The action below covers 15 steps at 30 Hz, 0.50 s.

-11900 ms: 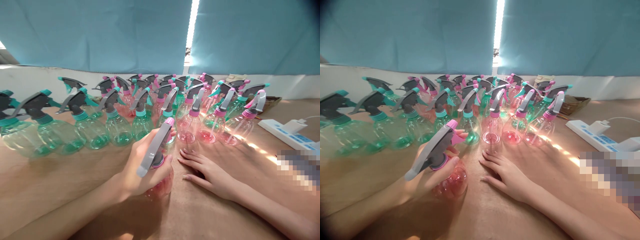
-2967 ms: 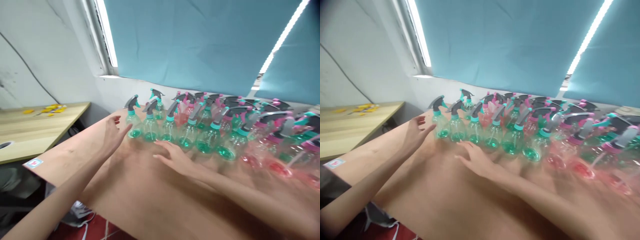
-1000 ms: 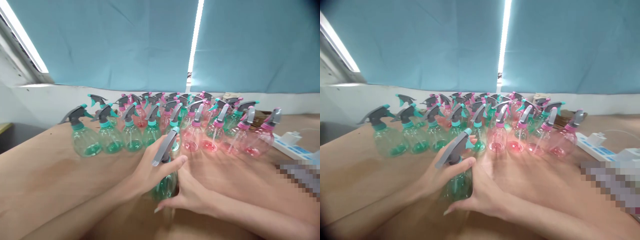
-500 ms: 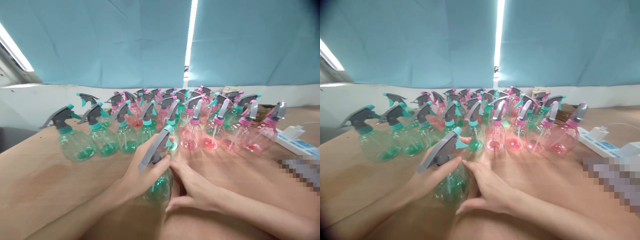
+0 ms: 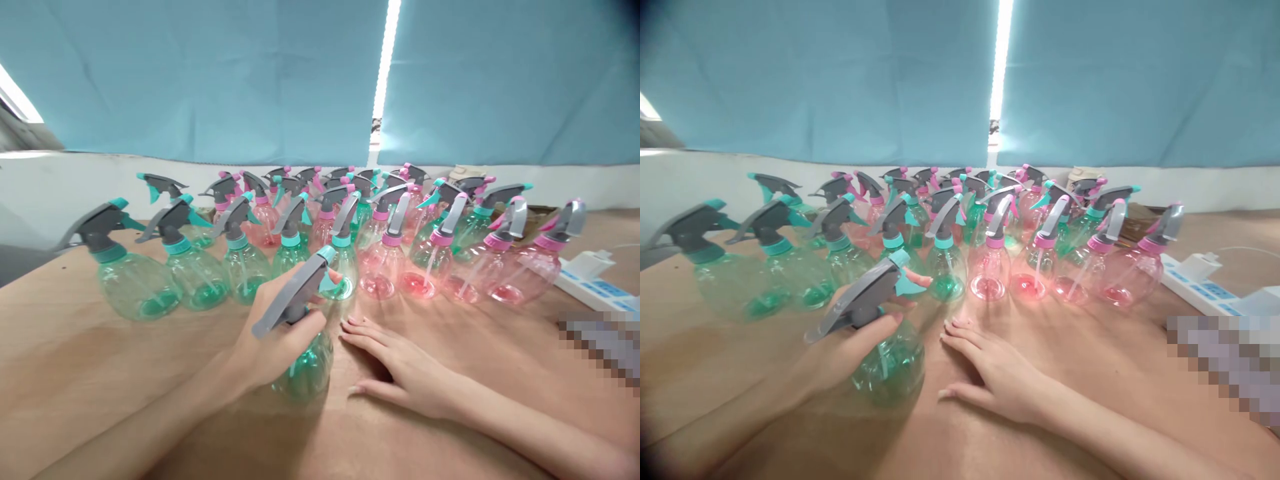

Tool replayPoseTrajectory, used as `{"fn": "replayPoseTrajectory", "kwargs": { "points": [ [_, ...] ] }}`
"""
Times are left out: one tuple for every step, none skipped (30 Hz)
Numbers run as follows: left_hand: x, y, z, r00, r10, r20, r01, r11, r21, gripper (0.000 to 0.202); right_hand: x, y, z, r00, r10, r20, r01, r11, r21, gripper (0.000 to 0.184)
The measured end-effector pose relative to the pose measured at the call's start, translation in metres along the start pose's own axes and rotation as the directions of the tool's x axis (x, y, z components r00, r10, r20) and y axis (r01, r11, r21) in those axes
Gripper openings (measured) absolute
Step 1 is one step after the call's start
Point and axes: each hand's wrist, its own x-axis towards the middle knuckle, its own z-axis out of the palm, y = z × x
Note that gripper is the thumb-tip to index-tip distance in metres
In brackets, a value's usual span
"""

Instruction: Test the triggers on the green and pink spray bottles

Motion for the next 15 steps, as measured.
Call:
{"fn": "replayPoseTrajectory", "kwargs": {
  "points": [
    [-0.0001,0.0004,-0.0005,1.000,-0.006,0.006,0.006,1.000,0.001,0.030,-0.0002,0.0005,0.0003,1.000,0.000,-0.003,0.000,1.000,0.004,0.074],
    [-0.0001,0.0011,-0.0011,1.000,-0.011,0.008,0.011,1.000,-0.001,0.027,-0.0005,0.0010,0.0005,1.000,-0.001,-0.005,0.001,1.000,0.010,0.074],
    [0.0000,0.0020,-0.0016,1.000,-0.017,0.012,0.017,1.000,-0.006,0.022,-0.0007,0.0014,0.0007,1.000,-0.002,-0.007,0.002,1.000,0.015,0.073],
    [0.0002,0.0029,-0.0021,1.000,-0.022,0.016,0.022,1.000,-0.014,0.018,-0.0010,0.0017,0.0009,1.000,-0.004,-0.008,0.004,1.000,0.019,0.073],
    [0.0004,0.0038,-0.0026,0.999,-0.028,0.018,0.028,0.999,-0.025,0.015,-0.0013,0.0019,0.0010,1.000,-0.007,-0.009,0.007,1.000,0.023,0.072],
    [0.0006,0.0047,-0.0032,0.999,-0.034,0.020,0.035,0.999,-0.036,0.014,-0.0015,0.0019,0.0011,1.000,-0.011,-0.012,0.011,1.000,0.026,0.071],
    [0.0009,0.0055,-0.0037,0.999,-0.040,0.027,0.041,0.998,-0.045,0.015,-0.0017,0.0018,0.0011,1.000,-0.015,-0.015,0.016,0.999,0.028,0.070],
    [0.0012,0.0063,-0.0042,0.998,-0.045,0.034,0.047,0.997,-0.054,0.015,-0.0018,0.0017,0.0010,1.000,-0.019,-0.022,0.019,0.999,0.031,0.069],
    [0.0015,0.0070,-0.0047,0.998,-0.050,0.043,0.053,0.997,-0.063,0.016,-0.0019,0.0015,0.0009,0.999,-0.023,-0.029,0.024,0.999,0.035,0.068],
    [0.0016,0.0077,-0.0051,0.997,-0.057,0.049,0.060,0.996,-0.073,0.015,-0.0019,0.0014,0.0007,0.999,-0.028,-0.034,0.029,0.999,0.041,0.068],
    [0.0017,0.0082,-0.0056,0.996,-0.063,0.057,0.068,0.994,-0.086,0.014,-0.0019,0.0012,0.0004,0.999,-0.034,-0.038,0.036,0.998,0.046,0.067],
    [0.0016,0.0087,-0.0060,0.996,-0.068,0.063,0.074,0.992,-0.098,0.013,-0.0017,0.0011,0.0000,0.998,-0.040,-0.039,0.042,0.998,0.049,0.066],
    [0.0013,0.0089,-0.0063,0.995,-0.073,0.065,0.079,0.991,-0.107,0.011,-0.0015,0.0011,-0.0004,0.998,-0.047,-0.035,0.049,0.998,0.048,0.066],
    [0.0010,0.0090,-0.0065,0.995,-0.075,0.065,0.082,0.990,-0.112,0.010,-0.0012,0.0012,-0.0008,0.998,-0.053,-0.029,0.054,0.998,0.043,0.066],
    [0.0005,0.0087,-0.0067,0.995,-0.074,0.067,0.082,0.990,-0.114,0.009,-0.0010,0.0014,-0.0012,0.998,-0.059,-0.022,0.060,0.998,0.034,0.066]
  ]
}}
